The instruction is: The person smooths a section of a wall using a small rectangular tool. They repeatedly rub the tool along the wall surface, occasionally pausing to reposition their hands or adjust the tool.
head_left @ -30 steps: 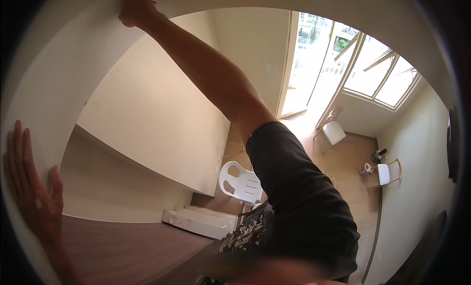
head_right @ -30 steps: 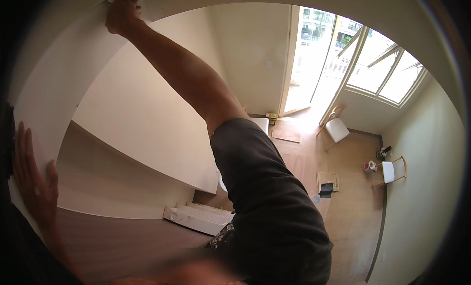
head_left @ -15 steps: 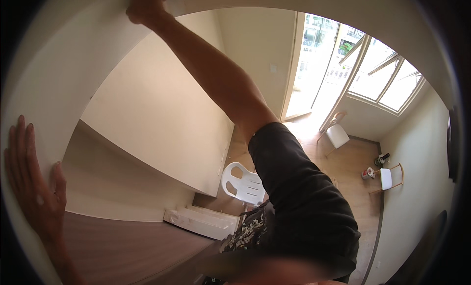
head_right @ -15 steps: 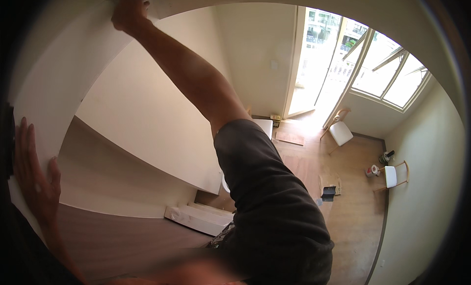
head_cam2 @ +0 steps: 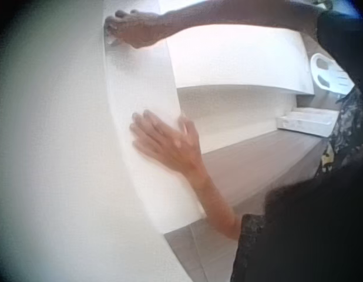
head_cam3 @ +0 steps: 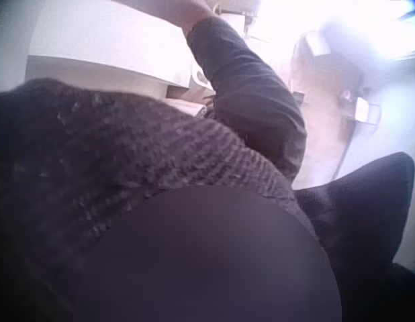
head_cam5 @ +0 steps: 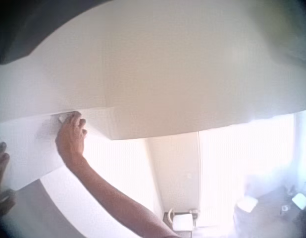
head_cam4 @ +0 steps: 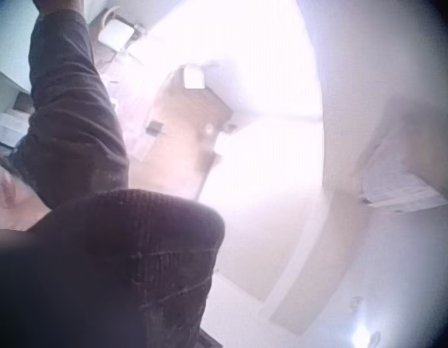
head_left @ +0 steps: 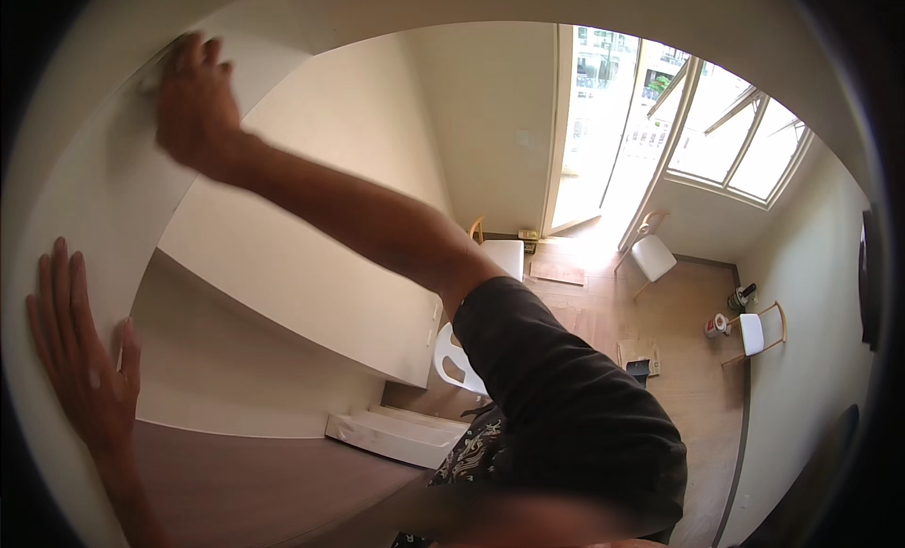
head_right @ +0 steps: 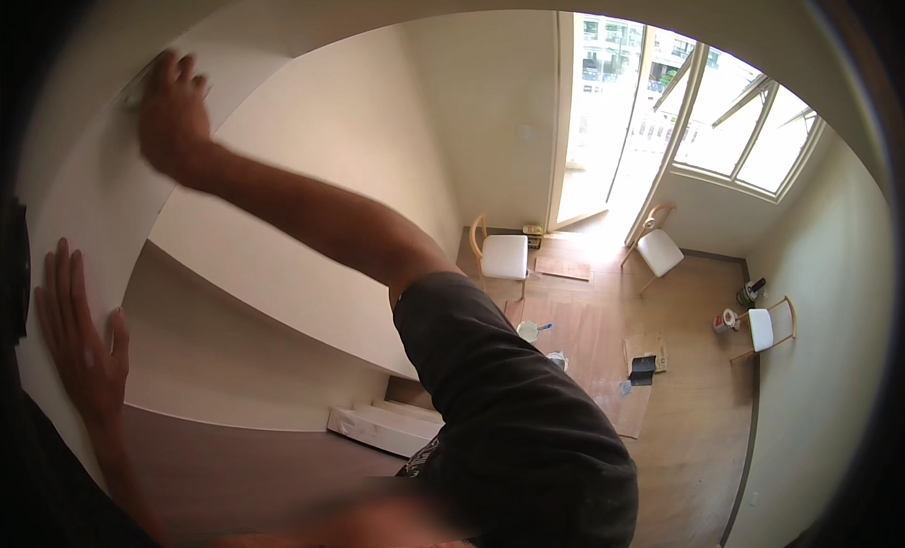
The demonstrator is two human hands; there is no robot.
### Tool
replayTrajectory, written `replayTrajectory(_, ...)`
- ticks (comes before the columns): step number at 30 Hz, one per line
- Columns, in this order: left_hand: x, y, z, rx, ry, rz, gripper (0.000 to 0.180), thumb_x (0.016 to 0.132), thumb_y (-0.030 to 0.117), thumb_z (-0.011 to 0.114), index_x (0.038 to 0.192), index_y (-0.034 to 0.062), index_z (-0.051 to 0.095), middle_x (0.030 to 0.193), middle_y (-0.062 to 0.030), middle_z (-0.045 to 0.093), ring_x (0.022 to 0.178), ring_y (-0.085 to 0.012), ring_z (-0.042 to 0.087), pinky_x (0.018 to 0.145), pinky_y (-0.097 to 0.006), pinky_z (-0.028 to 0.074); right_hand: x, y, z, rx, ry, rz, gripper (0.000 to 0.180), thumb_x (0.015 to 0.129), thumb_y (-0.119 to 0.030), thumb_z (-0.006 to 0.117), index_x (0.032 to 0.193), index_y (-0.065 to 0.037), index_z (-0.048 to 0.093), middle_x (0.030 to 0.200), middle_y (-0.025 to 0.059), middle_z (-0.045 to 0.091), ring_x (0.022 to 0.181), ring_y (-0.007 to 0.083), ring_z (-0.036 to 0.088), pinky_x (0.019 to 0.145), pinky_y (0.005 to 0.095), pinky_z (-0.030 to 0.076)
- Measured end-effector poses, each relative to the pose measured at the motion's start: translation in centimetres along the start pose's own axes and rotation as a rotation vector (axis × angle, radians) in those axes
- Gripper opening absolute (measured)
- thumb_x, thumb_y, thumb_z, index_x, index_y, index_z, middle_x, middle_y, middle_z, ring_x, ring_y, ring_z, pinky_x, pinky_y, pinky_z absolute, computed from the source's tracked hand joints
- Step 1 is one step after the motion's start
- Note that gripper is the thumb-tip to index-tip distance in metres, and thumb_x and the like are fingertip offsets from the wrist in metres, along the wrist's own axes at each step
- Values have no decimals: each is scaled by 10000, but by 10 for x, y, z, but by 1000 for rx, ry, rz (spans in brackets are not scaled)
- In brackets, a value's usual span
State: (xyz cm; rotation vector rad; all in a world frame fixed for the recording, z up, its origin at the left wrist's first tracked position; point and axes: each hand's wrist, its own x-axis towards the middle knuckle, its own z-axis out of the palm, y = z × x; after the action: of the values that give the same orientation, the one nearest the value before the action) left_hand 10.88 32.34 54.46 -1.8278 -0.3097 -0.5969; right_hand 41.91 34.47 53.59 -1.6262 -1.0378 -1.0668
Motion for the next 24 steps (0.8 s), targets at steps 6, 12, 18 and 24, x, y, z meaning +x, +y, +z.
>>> replayTrajectory(6, 3, -4, -16, -20, -36, -25, 777, 889, 195, 681, 1607, 74, 409, 1690, -94, 398, 1580, -302, 341, 1315, -539, 268, -46, -5, -35, 472, 9, -260, 723, 888, -55, 571, 1531, 180, 337, 1570, 318, 372, 1375, 464, 439, 1126, 562, 432)
replayTrajectory(12, 16, 5, -22, -56, -55, -62, 741, 918, 231, 622, 1600, 37, 406, 1685, -122, 403, 1574, -327, 347, 1312, -557, 258, 32, 124, 12, 316, 107, 180, 598, 1061, -339, 573, 1479, 74, 460, 1602, 196, 407, 1402, 442, 451, 1133, 561, 444)
replayTrajectory(18, 7, 3, -20, -74, -55, -56, 725, 934, 248, 614, 1597, 36, 413, 1684, -123, 406, 1577, -327, 345, 1312, -562, 257, 49, 118, 25, 362, 47, 334, 552, 1070, -359, 548, 1436, 50, 494, 1592, 201, 412, 1398, 418, 453, 1129, 580, 427)
replayTrajectory(24, 12, 3, -21, -76, -46, -47, 713, 943, 260, 608, 1594, 38, 418, 1679, -123, 415, 1574, -331, 352, 1310, -561, 257, 66, 148, 34, 288, 158, 318, 562, 1060, -370, 560, 1432, 48, 499, 1548, 206, 451, 1402, 412, 449, 1112, 590, 427)
